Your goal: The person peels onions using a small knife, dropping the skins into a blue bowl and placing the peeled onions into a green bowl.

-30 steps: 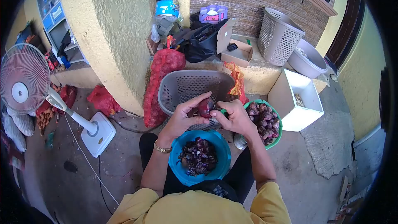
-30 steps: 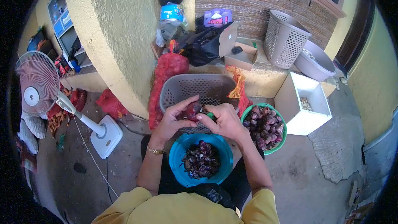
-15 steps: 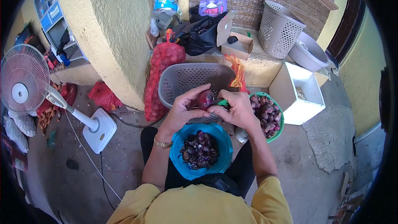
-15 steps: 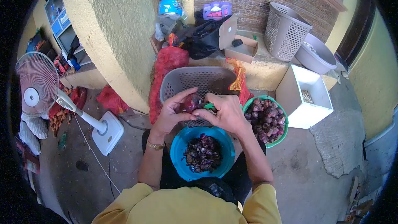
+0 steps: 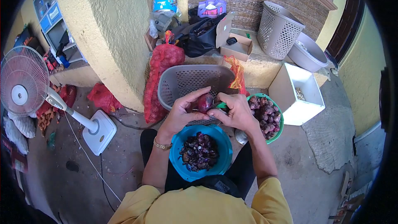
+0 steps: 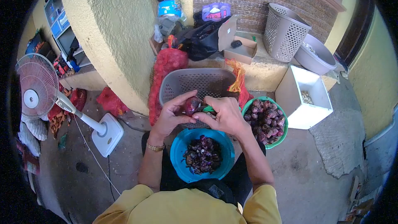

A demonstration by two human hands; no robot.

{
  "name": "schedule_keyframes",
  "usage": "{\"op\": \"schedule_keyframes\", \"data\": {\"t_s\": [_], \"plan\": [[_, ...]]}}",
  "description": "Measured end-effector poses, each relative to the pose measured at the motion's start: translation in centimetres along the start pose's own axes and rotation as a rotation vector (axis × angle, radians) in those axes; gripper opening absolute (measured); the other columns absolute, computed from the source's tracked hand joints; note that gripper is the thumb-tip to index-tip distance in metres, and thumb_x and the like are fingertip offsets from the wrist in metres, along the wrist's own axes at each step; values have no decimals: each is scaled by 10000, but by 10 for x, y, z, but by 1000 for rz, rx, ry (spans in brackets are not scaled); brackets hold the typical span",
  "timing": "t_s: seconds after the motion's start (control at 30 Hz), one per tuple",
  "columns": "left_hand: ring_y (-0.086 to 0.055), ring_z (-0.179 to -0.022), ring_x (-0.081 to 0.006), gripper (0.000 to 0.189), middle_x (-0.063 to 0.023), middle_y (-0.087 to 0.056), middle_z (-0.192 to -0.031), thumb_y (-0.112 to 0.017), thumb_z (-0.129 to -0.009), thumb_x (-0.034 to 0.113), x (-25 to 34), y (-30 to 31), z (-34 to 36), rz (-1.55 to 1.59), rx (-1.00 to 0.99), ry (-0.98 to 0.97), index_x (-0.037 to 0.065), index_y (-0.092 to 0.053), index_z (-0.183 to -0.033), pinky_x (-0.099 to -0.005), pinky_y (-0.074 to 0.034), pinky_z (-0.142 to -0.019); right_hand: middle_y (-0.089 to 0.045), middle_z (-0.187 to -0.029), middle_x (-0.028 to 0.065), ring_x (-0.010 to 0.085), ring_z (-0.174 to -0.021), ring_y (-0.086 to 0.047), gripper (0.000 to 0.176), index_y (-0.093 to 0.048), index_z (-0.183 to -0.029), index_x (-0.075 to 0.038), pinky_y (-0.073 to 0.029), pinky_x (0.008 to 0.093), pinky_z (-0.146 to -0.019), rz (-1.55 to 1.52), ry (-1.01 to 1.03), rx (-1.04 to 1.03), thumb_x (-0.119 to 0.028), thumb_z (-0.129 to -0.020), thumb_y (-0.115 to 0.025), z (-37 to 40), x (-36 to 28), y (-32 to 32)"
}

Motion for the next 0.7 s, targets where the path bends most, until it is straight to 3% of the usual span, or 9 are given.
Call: {"op": "schedule_keyframes", "data": {"t_s": [0.27,0.37,0.7], "plan": [[-581,-1139,-138,782,-78,-583,-1333,-737,-738,-151,-3,1,-1,-44,4,-12,41,-475,-1448,-288,-540,-946,-562,-620,198,411,-614,-599,347,-589,-760,-22,-432,457,-526,-20,39,22,-324,-855,-730,0,9,-5],[-568,-1147,-123,775,-78,-586,-1318,-772,-748,-108,-1,-2,-1,-10,21,45,62,-486,-1449,-300,-500,-1000,-562,-624,204,412,-617,-601,340,-588,-753,-18,-434,461,-530,-38,34,2,-311,-874,-713,0,9,-5],[-600,-1101,-131,755,-80,-602,-1284,-782,-759,-75,-7,-1,-4,-3,47,-3,39,-480,-1441,-303,-523,-972,-559,-604,189,410,-608,-605,336,-578,-726,-21,-439,457,-527,-56,27,-34,-289,-878,-712,3,10,-5]]}}
Point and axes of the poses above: each hand's wrist, its own z-axis away from the middle knuckle, its own y-axis out of the back of the hand, x = y × z, the point moved 4 cm from there along -z, towards the middle knuckle
